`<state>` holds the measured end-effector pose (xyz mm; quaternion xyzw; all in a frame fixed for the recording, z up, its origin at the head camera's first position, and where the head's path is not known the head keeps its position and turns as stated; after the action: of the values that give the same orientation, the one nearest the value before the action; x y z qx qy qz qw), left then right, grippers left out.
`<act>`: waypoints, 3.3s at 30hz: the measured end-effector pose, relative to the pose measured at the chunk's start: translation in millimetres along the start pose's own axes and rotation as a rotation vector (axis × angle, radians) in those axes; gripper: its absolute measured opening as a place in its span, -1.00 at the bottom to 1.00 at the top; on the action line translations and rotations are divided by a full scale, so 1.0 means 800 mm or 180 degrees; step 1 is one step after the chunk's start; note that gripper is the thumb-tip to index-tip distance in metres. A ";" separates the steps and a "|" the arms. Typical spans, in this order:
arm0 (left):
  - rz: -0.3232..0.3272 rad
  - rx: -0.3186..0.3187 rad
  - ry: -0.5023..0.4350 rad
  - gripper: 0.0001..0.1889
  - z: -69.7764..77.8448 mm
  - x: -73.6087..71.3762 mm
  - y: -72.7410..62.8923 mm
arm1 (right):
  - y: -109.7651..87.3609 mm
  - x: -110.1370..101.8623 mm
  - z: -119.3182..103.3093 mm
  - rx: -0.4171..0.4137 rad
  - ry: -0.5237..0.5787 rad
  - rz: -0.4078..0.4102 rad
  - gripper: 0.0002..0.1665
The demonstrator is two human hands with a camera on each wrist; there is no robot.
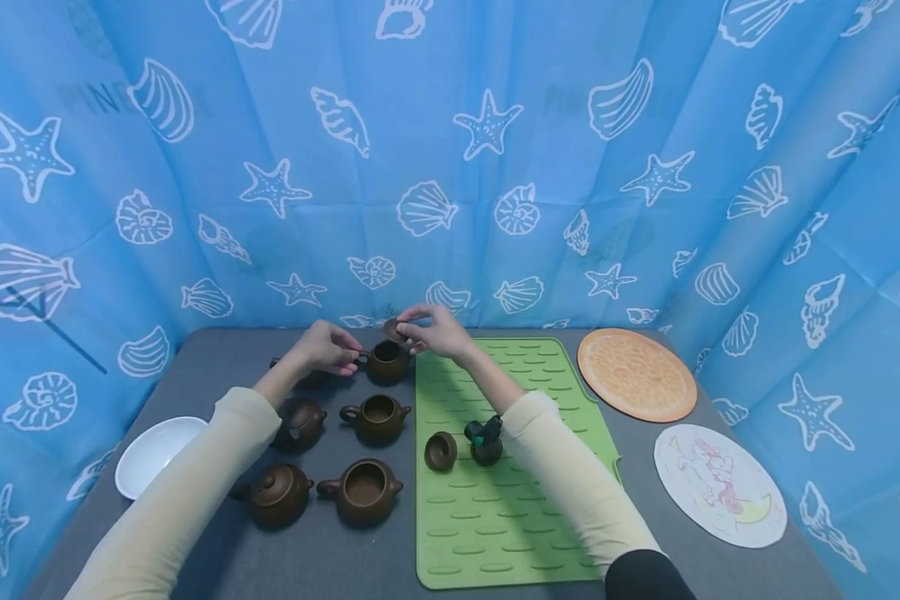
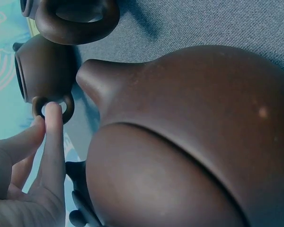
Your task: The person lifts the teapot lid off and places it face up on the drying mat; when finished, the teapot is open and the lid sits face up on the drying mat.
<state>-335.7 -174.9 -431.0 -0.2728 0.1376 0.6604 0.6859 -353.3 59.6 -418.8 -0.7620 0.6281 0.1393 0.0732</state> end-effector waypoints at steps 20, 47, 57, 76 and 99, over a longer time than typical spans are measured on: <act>0.0069 -0.0004 0.0060 -0.78 -0.003 0.001 0.002 | -0.054 -0.102 -0.013 -0.0170 0.0172 -0.0308 -0.44; 0.0075 0.0040 0.0099 -0.78 -0.002 0.001 0.000 | -0.168 -0.175 0.029 0.0110 -0.0033 -0.0605 -0.26; 0.0084 0.0024 0.0080 -0.79 -0.003 0.002 0.001 | -0.207 -0.183 0.063 0.0214 -0.0263 -0.0871 -0.27; 0.0085 0.0027 0.0087 -0.78 -0.001 0.001 0.000 | -0.232 -0.187 0.094 -0.0013 -0.0759 -0.1072 -0.34; 0.0045 -0.0028 0.0088 -0.78 -0.002 0.000 0.003 | -0.225 -0.173 0.097 -0.0365 -0.1271 -0.1046 -0.32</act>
<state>-337.6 -175.9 -432.5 -0.2840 0.1461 0.6620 0.6780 -210.3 247.3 -462.2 -0.8141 0.4602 0.3084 0.1740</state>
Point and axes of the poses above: each hand's wrist, its own y-axis towards the middle knuckle, its own x-axis out of the palm, z = x × y, the point moved 3 cm from there along y, towards the middle knuckle, and after that the axes turned 13 degrees about z, right-handed, at the moved point
